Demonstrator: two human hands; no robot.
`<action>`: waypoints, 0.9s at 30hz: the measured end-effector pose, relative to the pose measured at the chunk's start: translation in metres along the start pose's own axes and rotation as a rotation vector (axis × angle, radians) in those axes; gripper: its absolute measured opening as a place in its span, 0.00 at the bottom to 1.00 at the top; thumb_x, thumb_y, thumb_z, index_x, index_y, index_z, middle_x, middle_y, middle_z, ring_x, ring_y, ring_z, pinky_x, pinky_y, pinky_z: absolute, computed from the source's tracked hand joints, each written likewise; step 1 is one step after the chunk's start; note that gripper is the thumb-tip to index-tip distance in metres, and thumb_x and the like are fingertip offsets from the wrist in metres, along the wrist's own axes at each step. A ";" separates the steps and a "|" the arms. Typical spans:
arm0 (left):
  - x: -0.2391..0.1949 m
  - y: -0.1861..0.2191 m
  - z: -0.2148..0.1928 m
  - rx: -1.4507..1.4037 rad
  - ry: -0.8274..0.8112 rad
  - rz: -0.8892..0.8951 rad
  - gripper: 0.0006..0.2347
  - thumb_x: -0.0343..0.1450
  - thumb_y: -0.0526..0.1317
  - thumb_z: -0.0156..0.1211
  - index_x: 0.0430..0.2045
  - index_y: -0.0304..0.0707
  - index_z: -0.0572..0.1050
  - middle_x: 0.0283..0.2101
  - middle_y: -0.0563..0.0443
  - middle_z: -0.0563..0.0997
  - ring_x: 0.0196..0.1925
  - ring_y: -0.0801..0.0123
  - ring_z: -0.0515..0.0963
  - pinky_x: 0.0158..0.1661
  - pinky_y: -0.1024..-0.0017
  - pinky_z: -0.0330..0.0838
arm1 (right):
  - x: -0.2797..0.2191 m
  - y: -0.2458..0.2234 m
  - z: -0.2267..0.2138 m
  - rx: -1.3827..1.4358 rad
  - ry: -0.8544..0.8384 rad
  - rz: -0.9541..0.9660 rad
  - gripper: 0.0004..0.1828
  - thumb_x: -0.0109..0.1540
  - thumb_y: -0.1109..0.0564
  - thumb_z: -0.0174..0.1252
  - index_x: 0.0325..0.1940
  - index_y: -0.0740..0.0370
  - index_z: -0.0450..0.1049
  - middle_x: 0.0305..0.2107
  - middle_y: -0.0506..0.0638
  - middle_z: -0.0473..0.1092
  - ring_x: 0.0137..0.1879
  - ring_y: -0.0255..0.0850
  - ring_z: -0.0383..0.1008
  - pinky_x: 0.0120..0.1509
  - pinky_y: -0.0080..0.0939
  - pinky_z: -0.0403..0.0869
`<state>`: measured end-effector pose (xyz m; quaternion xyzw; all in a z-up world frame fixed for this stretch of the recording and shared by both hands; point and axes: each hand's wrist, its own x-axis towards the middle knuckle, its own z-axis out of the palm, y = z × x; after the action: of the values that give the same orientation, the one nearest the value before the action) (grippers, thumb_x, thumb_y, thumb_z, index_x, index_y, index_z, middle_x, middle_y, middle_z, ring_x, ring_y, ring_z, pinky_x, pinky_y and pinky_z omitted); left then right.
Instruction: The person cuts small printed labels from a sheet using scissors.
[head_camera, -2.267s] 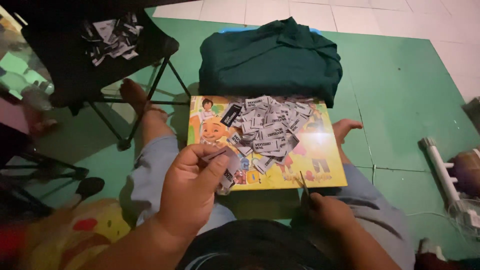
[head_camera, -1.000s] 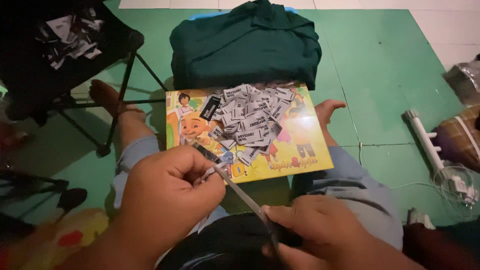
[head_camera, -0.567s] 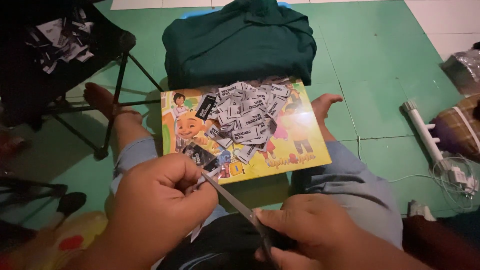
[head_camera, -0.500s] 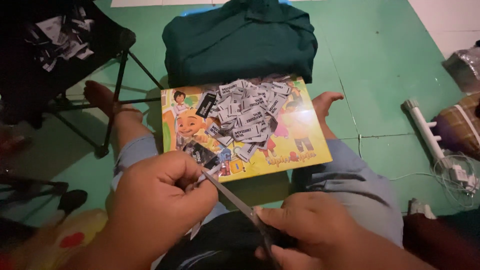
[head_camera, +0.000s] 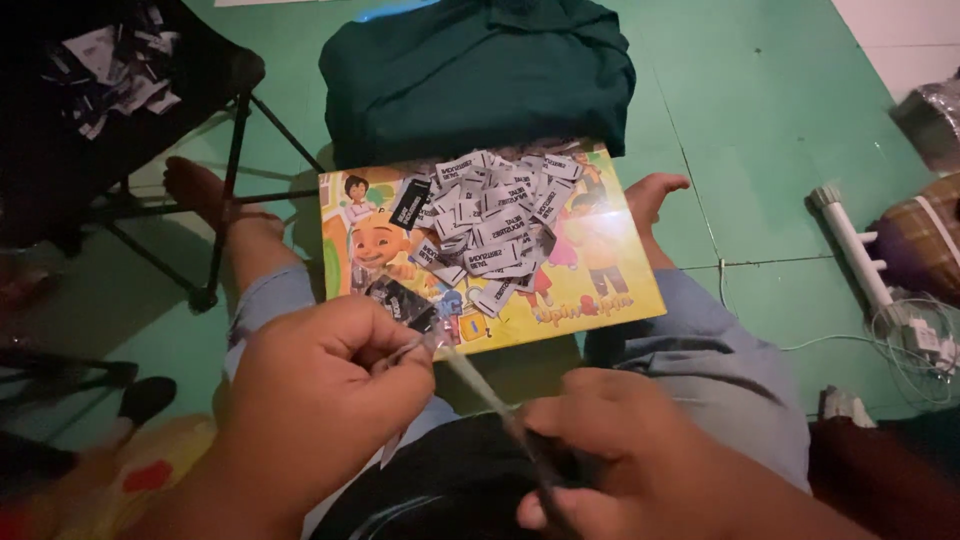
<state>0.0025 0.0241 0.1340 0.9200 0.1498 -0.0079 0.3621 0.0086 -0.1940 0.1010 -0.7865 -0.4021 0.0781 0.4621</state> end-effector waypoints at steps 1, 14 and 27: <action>-0.001 0.000 -0.001 0.000 0.000 0.001 0.05 0.53 0.40 0.64 0.05 0.43 0.76 0.07 0.59 0.70 0.14 0.77 0.64 0.18 0.74 0.57 | 0.001 0.000 0.002 -0.001 0.001 0.000 0.18 0.51 0.44 0.61 0.40 0.54 0.73 0.17 0.46 0.62 0.22 0.39 0.63 0.25 0.36 0.61; 0.000 -0.009 0.003 -0.052 -0.025 0.096 0.03 0.46 0.34 0.59 0.02 0.40 0.71 0.07 0.57 0.66 0.15 0.76 0.61 0.16 0.74 0.53 | 0.003 0.002 0.008 -0.196 0.021 -0.130 0.22 0.52 0.43 0.60 0.43 0.59 0.71 0.18 0.52 0.64 0.24 0.45 0.64 0.25 0.40 0.62; 0.015 -0.018 0.025 -0.085 -0.185 0.077 0.04 0.53 0.39 0.61 0.07 0.42 0.75 0.14 0.61 0.80 0.22 0.85 0.76 0.23 0.80 0.66 | -0.031 0.013 -0.063 1.095 0.354 0.830 0.16 0.55 0.70 0.47 0.46 0.70 0.70 0.25 0.58 0.62 0.26 0.41 0.60 0.20 0.34 0.57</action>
<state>0.0146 0.0239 0.1020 0.9042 0.0804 -0.0725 0.4133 0.0262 -0.2613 0.1187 -0.5306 0.1088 0.3096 0.7816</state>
